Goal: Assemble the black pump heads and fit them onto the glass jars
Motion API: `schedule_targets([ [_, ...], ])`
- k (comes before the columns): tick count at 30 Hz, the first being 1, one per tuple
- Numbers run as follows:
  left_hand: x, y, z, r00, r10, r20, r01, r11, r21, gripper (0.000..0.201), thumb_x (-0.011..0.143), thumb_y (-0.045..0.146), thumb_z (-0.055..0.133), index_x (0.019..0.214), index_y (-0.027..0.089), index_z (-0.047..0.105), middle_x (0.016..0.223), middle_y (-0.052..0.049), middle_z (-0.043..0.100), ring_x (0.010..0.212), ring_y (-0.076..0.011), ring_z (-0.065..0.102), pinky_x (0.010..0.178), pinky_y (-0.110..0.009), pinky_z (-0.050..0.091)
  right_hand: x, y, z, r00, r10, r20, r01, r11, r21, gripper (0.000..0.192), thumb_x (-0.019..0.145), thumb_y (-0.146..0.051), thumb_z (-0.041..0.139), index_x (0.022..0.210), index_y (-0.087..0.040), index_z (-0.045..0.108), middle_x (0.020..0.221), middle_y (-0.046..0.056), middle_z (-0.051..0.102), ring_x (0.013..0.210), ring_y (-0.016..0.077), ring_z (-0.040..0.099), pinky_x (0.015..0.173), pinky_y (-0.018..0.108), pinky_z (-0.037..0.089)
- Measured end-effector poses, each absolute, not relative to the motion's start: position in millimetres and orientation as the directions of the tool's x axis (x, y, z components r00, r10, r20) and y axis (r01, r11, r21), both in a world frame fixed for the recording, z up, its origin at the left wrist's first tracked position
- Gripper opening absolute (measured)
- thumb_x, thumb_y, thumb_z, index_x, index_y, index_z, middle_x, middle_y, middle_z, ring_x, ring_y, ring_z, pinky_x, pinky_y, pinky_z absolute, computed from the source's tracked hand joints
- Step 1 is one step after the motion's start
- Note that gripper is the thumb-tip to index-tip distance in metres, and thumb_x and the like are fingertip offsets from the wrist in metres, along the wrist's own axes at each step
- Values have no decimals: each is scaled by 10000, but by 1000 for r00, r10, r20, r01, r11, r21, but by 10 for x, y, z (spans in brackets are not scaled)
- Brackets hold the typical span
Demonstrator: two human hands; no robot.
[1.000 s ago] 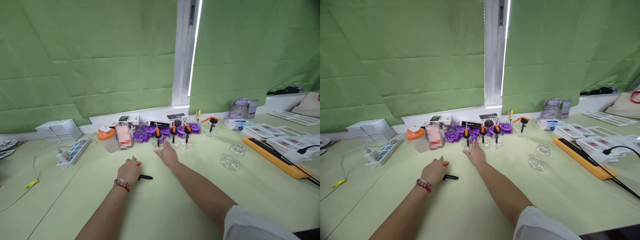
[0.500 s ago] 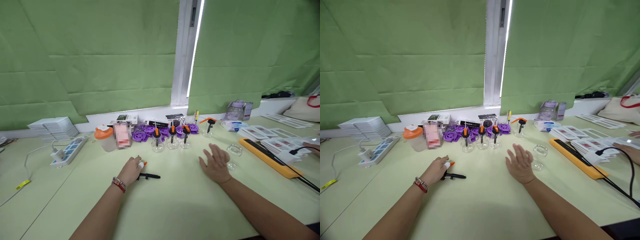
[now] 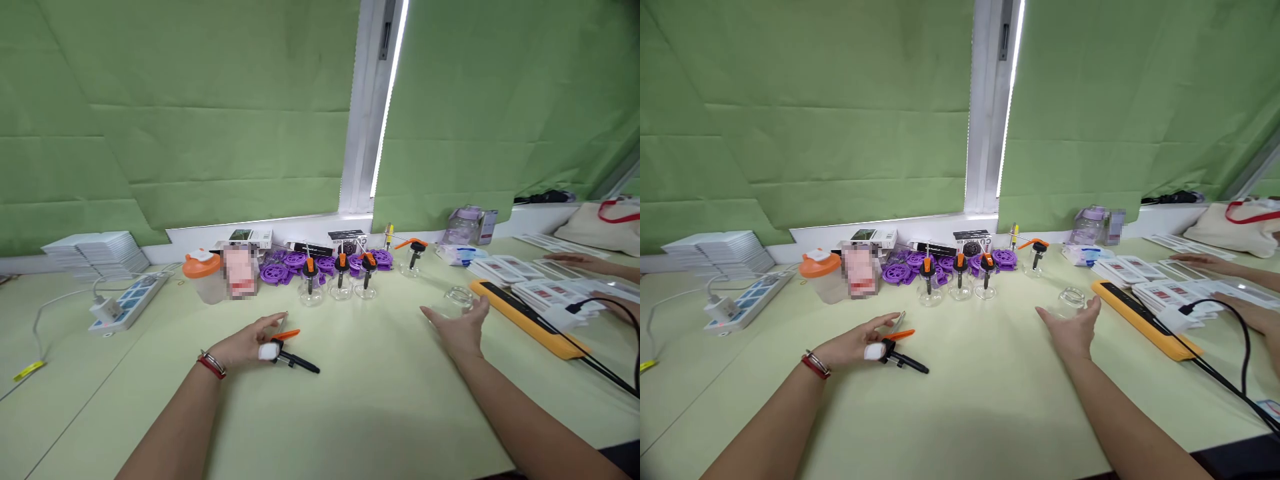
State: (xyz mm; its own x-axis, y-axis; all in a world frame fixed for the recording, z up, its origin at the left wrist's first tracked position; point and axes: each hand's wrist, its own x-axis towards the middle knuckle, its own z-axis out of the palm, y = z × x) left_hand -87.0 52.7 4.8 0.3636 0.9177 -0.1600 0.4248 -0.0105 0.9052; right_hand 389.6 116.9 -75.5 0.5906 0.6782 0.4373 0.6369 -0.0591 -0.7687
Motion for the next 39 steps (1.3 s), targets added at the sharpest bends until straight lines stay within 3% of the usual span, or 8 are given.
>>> schedule_targets([
  [2, -916, 512, 56, 469, 872, -139, 443, -97, 891, 792, 499, 345, 805, 1251, 320, 559, 1244, -85, 523, 910, -213, 581, 724, -291, 479, 3918, 1202, -801, 615, 726, 307, 570, -140, -810, 1214, 510, -598, 721, 1437, -190, 53, 1413, 223, 340, 1212, 377, 440, 936, 491, 393],
  [5, -907, 531, -3, 512, 843, -165, 508, -142, 850, 689, 507, 327, 785, 1174, 296, 618, 1265, -69, 476, 978, -221, 545, 782, -297, 468, 3802, 1187, -765, 502, 838, 215, 612, -168, -773, 983, 541, -570, 713, 1351, -183, 312, 1266, 202, 512, 1102, 389, 527, 881, 517, 434],
  [8, -831, 584, -115, 463, 872, -158, 472, -92, 877, 581, 555, 339, 768, 1107, 215, 637, 1097, -63, 549, 881, -187, 545, 764, -297, 457, 3509, 1120, -676, 225, 911, 346, 757, 60, -650, 791, 627, -554, 667, 1268, -169, 410, 1248, 190, 508, 1112, 377, 516, 899, 511, 433],
  [13, -709, 657, -287, 300, 947, -116, 229, 46, 972, 561, 562, 319, 789, 1068, 149, 617, 905, -49, 615, 781, -158, 536, 719, -285, 443, 2869, 1049, -589, -234, 801, 551, 764, 502, -405, 722, 703, -460, 659, 1313, -202, 372, 1284, 129, 476, 1204, 326, 436, 1006, 494, 368],
  [17, -669, 671, -357, 161, 987, -28, 65, 17, 998, 538, 569, 282, 795, 1053, 164, 593, 901, -50, 634, 808, -168, 567, 765, -307, 448, 2441, 1080, -590, -293, 724, 624, 759, 573, -308, 753, 687, -420, 698, 1334, -210, 376, 1271, 153, 461, 1190, 335, 427, 990, 516, 383],
  [24, -660, 669, -352, -6, 1000, 17, -40, -17, 999, 555, 521, 250, 816, 1035, 170, 623, 980, -64, 616, 804, -163, 559, 725, -300, 467, 2237, 1084, -599, -316, 632, 708, 737, 634, -237, 605, 714, -187, 596, 1286, -172, 398, 1293, 157, 434, 1245, 318, 371, 1031, 521, 357],
  [31, -504, 645, -353, 33, 999, -7, -115, 11, 993, 564, 521, 207, 824, 1052, 181, 638, 935, -34, 602, 780, -129, 532, 733, -268, 454, 2329, 988, -528, -399, 610, 685, 726, 666, -170, 526, 688, -75, 548, 1201, -185, 512, 1334, 142, 414, 1291, 310, 319, 1029, 514, 356],
  [39, -227, 568, -338, 120, 992, -35, -76, 45, 996, 611, 517, 231, 836, 1091, 167, 638, 994, -51, 651, 823, -146, 578, 753, -265, 458, 2226, 847, -445, -569, 529, 630, 649, 759, -51, 527, 725, -169, 611, 1243, -191, 515, 1328, 145, 441, 1258, 308, 364, 1009, 482, 374],
])
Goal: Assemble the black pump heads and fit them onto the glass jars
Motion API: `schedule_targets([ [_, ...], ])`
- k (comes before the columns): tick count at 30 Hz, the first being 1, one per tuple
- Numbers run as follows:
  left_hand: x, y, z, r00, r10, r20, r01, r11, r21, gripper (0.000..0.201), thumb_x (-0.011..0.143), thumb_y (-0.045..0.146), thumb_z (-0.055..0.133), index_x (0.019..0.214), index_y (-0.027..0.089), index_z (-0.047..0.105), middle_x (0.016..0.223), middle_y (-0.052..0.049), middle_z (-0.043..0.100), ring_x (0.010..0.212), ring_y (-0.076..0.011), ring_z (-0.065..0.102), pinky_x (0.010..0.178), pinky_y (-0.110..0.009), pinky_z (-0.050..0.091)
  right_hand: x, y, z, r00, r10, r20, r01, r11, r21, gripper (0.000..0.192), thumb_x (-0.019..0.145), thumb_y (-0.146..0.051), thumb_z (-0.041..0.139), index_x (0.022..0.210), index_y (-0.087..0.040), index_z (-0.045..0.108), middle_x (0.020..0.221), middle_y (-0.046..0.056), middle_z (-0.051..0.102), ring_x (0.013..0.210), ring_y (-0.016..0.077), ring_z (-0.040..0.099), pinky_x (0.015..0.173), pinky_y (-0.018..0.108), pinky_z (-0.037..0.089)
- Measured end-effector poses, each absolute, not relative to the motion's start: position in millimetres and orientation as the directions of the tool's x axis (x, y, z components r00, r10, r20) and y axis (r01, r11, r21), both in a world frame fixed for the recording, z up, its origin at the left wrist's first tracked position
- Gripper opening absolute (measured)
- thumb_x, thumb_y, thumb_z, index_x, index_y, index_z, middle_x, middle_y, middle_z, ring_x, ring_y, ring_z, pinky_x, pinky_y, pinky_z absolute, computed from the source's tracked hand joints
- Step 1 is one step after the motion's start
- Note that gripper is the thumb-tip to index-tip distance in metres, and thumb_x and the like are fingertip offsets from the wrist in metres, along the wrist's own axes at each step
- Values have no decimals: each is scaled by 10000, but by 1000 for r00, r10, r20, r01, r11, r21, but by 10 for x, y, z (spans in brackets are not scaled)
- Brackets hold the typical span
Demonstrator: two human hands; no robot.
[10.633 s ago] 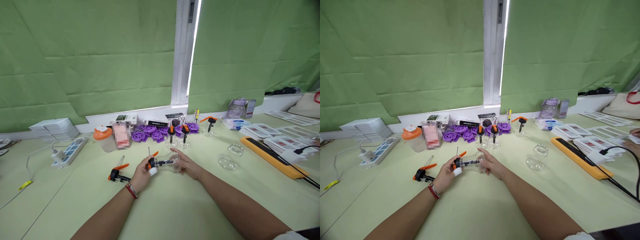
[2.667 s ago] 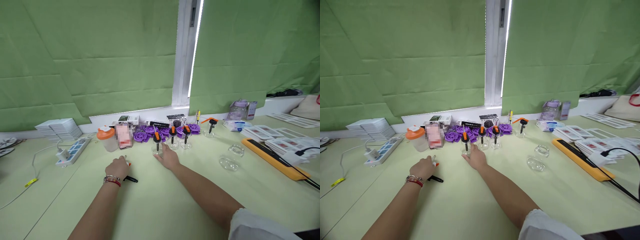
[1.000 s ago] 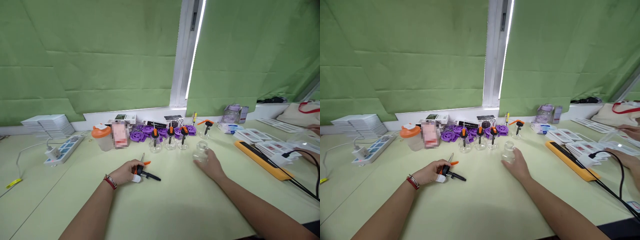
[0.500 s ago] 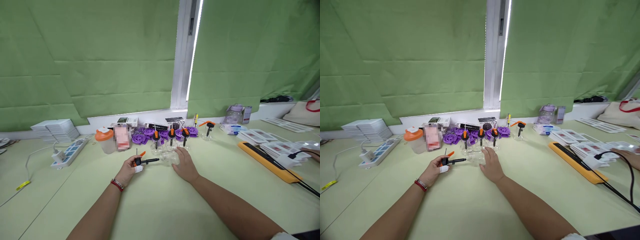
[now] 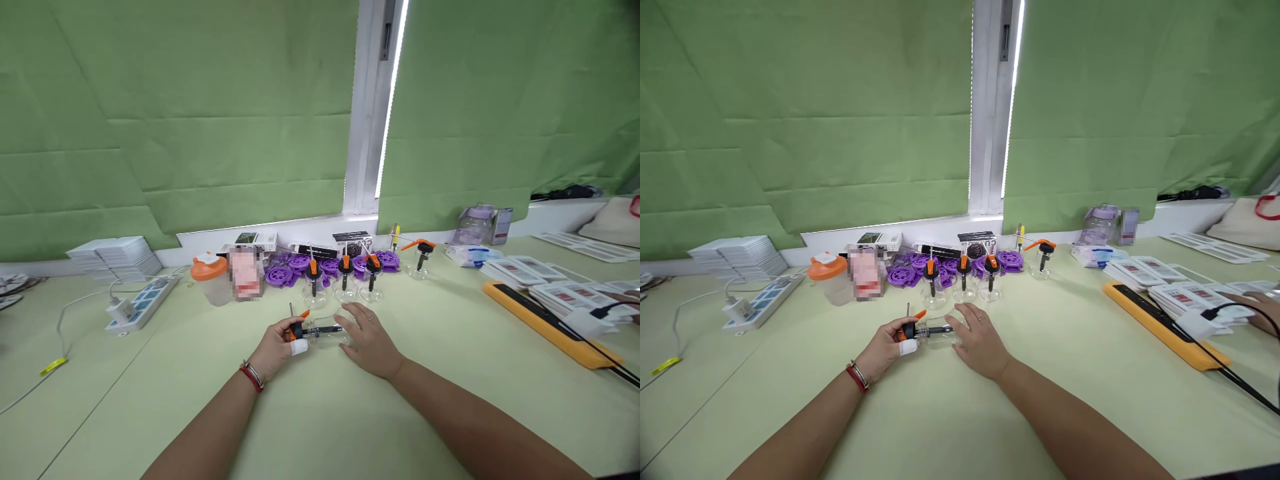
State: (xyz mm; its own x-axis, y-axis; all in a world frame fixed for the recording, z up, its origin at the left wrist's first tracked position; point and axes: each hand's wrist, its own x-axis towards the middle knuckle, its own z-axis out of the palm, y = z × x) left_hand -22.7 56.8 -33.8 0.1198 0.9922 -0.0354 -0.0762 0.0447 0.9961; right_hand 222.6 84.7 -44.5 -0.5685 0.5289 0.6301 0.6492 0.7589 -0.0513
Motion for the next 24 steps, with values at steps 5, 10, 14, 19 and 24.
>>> schedule_targets([
  [5, -161, 529, -313, 172, 984, -37, -110, 56, 992, 605, 544, 250, 831, 1110, 160, 638, 1057, -82, 649, 853, -158, 598, 820, -301, 467, 2243, 833, -427, -570, 548, 613, 655, 753, -63, 526, 731, -209, 625, 1246, -201, 521, 1317, 142, 453, 1238, 314, 386, 995, 484, 383],
  [10, -158, 509, -295, 204, 978, -54, -126, 81, 989, 629, 556, 256, 827, 1145, 170, 623, 1030, -74, 643, 859, -168, 602, 869, -353, 459, 2237, 823, -433, -591, 543, 596, 638, 767, -65, 548, 727, -175, 619, 1261, -207, 506, 1323, 141, 445, 1253, 317, 372, 1002, 485, 375],
  [14, -152, 509, -275, 182, 982, -44, -142, 70, 987, 588, 533, 251, 833, 1085, 166, 648, 998, -63, 633, 838, -166, 590, 842, -357, 473, 2254, 833, -449, -591, 549, 590, 574, 801, -170, 670, 717, -225, 657, 1336, -205, 401, 1362, 142, 412, 1284, 308, 350, 1039, 495, 343],
  [19, -156, 516, -272, 171, 983, -70, -116, 90, 989, 544, 544, 287, 826, 1045, 158, 659, 899, -46, 630, 748, -154, 583, 748, -333, 488, 2320, 874, -447, -475, 717, 510, 491, 697, -523, 894, 598, -427, 769, 1350, -221, 333, 1432, 154, 295, 1316, 304, 332, 1048, 471, 357],
  [24, -165, 516, -297, 205, 976, -70, -91, 90, 992, 549, 555, 291, 821, 1059, 152, 652, 832, -29, 616, 700, -137, 569, 711, -309, 477, 2347, 900, -446, -465, 767, 443, 396, 627, -671, 842, 547, -427, 806, 1276, -243, 428, 1427, 141, 306, 1314, 312, 337, 1060, 471, 330],
])
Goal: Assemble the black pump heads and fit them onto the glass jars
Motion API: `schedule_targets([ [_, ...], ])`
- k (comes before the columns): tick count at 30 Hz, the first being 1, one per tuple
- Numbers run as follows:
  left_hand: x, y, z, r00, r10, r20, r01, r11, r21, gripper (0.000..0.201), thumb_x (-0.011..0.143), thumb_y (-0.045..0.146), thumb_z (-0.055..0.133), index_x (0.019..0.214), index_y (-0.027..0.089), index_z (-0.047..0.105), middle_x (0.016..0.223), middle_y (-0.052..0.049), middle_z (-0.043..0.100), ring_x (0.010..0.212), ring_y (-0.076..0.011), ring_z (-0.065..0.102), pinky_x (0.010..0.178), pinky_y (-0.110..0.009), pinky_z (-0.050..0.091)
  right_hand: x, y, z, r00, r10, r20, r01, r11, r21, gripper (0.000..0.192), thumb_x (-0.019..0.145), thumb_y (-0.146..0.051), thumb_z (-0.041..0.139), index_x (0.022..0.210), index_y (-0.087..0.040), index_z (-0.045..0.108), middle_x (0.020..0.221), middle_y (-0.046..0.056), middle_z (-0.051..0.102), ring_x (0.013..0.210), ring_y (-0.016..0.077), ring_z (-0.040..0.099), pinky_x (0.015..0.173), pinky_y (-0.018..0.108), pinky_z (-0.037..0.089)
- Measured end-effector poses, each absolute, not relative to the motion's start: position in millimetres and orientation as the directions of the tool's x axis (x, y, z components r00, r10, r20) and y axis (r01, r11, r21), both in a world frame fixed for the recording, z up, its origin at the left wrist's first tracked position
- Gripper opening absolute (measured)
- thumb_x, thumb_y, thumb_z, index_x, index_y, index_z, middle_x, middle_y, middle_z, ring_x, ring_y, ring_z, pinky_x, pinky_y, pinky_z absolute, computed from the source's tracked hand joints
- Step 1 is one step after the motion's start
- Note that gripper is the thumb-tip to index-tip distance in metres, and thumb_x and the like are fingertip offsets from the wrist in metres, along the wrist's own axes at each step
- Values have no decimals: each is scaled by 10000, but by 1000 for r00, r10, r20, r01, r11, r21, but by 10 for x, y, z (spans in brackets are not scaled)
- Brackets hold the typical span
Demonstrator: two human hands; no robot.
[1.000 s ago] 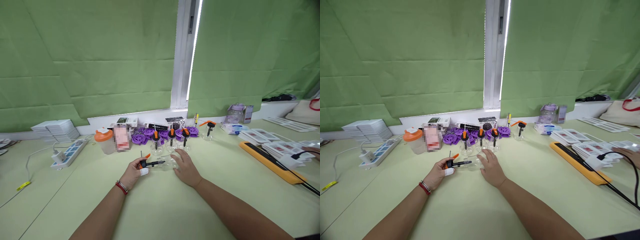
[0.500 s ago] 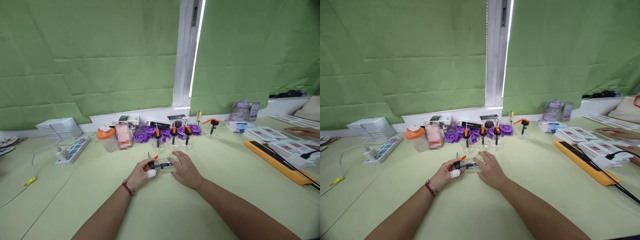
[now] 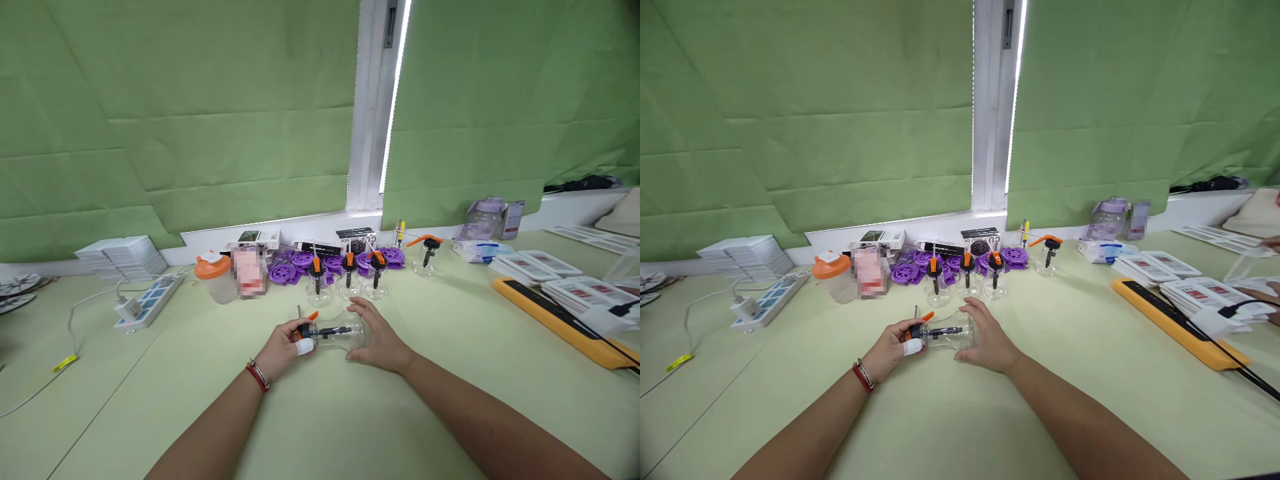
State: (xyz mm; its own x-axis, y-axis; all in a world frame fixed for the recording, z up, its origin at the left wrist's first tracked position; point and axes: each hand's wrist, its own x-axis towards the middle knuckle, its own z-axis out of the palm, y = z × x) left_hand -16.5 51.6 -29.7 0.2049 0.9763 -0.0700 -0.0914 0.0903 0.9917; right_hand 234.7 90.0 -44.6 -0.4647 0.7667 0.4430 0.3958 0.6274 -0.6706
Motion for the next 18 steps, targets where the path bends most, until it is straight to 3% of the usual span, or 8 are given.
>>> schedule_targets([
  [4, -164, 518, -310, 195, 979, -66, -77, 83, 994, 542, 549, 280, 824, 1047, 147, 655, 868, -29, 600, 734, -132, 555, 727, -293, 468, 2357, 909, -455, -511, 801, 310, 290, 501, -816, 869, 580, -434, 794, 1315, -235, 375, 1297, 134, 464, 1234, 287, 440, 1023, 455, 371],
  [7, -170, 524, -339, 202, 977, -68, -61, 82, 995, 561, 564, 285, 817, 1079, 147, 641, 871, -27, 597, 735, -130, 550, 721, -285, 460, 2362, 923, -476, -529, 813, 245, 225, 412, -883, 850, 607, -437, 779, 1318, -243, 357, 1301, 129, 461, 1179, 268, 486, 982, 438, 409],
  [15, -187, 532, -398, 222, 974, -49, -26, 56, 998, 565, 574, 318, 811, 1086, 149, 642, 838, -14, 588, 731, -122, 521, 721, -269, 436, 2352, 977, -533, -530, 816, 232, 211, 392, -896, 687, 760, -500, 625, 1318, -212, 347, 1140, 111, 553, 1088, 248, 540, 957, 448, 414],
  [18, -173, 522, -354, 199, 978, -56, -28, 62, 998, 581, 556, 311, 818, 1083, 146, 637, 830, -13, 580, 721, -116, 514, 707, -261, 426, 2383, 987, -533, -562, 796, 226, 183, 386, -904, 791, 750, -477, 648, 1383, -234, 241, 1199, 129, 533, 1157, 251, 508, 967, 458, 405],
])
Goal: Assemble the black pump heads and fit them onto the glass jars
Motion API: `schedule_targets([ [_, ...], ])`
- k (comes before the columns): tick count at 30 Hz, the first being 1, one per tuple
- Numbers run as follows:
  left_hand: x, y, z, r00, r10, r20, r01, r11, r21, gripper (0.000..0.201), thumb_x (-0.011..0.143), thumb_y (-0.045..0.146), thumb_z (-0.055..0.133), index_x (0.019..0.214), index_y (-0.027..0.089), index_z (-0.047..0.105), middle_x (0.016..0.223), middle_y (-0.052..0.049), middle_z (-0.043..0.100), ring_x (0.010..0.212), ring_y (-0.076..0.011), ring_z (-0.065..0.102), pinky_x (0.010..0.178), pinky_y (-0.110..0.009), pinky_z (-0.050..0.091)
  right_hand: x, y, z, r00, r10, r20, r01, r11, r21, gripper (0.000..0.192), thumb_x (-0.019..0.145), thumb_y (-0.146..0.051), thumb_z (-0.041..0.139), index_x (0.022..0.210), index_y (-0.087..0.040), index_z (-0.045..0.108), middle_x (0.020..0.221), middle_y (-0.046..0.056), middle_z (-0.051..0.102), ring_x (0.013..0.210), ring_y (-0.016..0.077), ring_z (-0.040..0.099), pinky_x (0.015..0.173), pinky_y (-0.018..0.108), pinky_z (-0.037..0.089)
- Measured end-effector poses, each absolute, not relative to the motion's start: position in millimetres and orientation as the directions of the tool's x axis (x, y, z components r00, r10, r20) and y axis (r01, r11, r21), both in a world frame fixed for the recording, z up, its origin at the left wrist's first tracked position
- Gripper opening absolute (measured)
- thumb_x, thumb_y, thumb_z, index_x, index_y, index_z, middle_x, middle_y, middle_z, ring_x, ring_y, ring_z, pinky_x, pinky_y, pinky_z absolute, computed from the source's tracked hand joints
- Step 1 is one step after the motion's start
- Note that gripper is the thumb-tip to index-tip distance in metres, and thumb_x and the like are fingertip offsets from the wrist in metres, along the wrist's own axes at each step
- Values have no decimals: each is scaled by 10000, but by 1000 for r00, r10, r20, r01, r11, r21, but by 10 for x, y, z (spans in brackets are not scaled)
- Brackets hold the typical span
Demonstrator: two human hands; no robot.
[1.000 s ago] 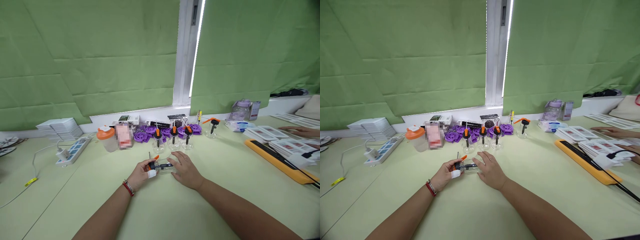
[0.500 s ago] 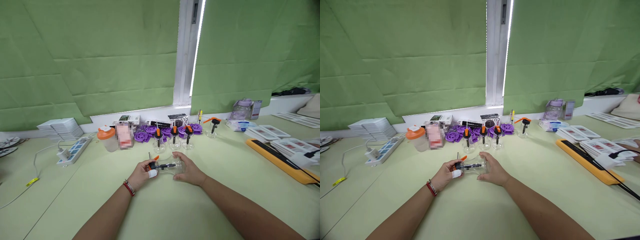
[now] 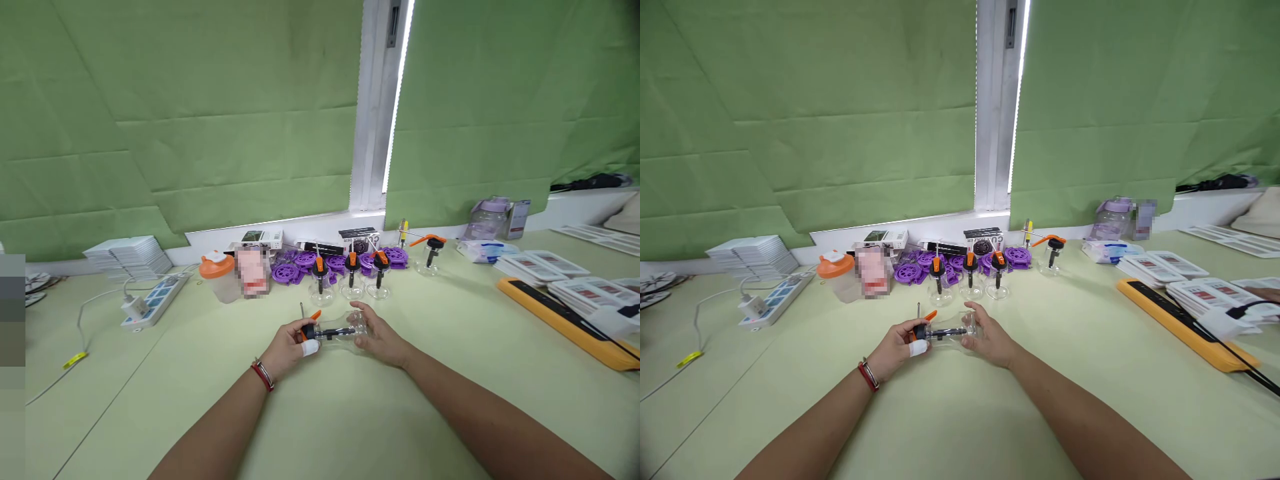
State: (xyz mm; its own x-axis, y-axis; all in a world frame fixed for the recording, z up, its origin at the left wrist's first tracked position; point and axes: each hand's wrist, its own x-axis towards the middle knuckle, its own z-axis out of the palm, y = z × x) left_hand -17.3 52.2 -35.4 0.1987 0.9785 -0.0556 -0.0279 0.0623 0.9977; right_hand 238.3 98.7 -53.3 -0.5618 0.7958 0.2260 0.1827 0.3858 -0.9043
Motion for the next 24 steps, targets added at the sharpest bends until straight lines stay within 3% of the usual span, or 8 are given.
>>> schedule_targets([
  [4, -152, 505, -300, 177, 983, -48, -15, 51, 999, 569, 545, 314, 820, 1064, 151, 649, 822, -13, 583, 719, -118, 513, 697, -257, 415, 2441, 983, -508, -623, 754, 209, 138, 369, -919, 868, 712, -382, 713, 1397, -264, 192, 1338, 166, 450, 1214, 241, 477, 989, 467, 387],
  [10, -154, 503, -324, 184, 982, -38, -3, 39, 999, 568, 545, 313, 820, 1065, 152, 659, 826, -10, 580, 713, -116, 513, 697, -261, 414, 2423, 997, -494, -599, 773, 209, 121, 345, -931, 599, 788, -448, 625, 1288, -210, 396, 1279, 144, 528, 1177, 245, 511, 979, 450, 411],
  [13, -159, 509, -348, 198, 979, -44, -6, 46, 999, 570, 551, 312, 817, 1071, 145, 653, 822, -12, 579, 722, -118, 514, 706, -262, 414, 2385, 1015, -486, -541, 811, 224, 214, 391, -895, 457, 839, -519, 519, 1147, -182, 550, 1188, 124, 580, 1146, 258, 520, 997, 475, 390],
  [16, -161, 513, -354, 212, 976, -50, -6, 52, 999, 577, 554, 312, 816, 1078, 140, 647, 802, -12, 579, 715, -119, 513, 697, -259, 412, 2369, 1031, -471, -477, 844, 245, 323, 428, -844, 498, 871, -576, 398, 940, -166, 673, 1224, 131, 555, 1198, 291, 467, 1029, 507, 346],
  [18, -164, 516, -350, 212, 976, -52, -1, 53, 999, 576, 553, 312, 816, 1076, 139, 646, 784, -7, 575, 701, -116, 511, 683, -255, 410, 2385, 1037, -467, -475, 845, 246, 321, 427, -845, 540, 884, -583, 351, 953, -171, 693, 1275, 130, 530, 1235, 294, 436, 1043, 508, 328],
  [21, -172, 524, -341, 195, 980, -49, -1, 50, 999, 558, 558, 304, 812, 1065, 143, 645, 760, 5, 564, 680, -106, 503, 664, -247, 405, 2446, 1042, -482, -538, 804, 256, 223, 428, -876, 548, 860, -582, 424, 1259, -225, 541, 1378, 120, 450, 1252, 268, 430, 1024, 486, 353],
  [24, -171, 526, -334, 190, 981, -49, -10, 52, 999, 549, 555, 290, 815, 1058, 146, 645, 762, 11, 566, 681, -103, 502, 666, -242, 404, 2500, 1042, -511, -601, 767, 225, 154, 387, -909, 765, 765, -546, 604, 1409, -260, 306, 1343, 128, 475, 1187, 243, 488, 966, 457, 408],
])
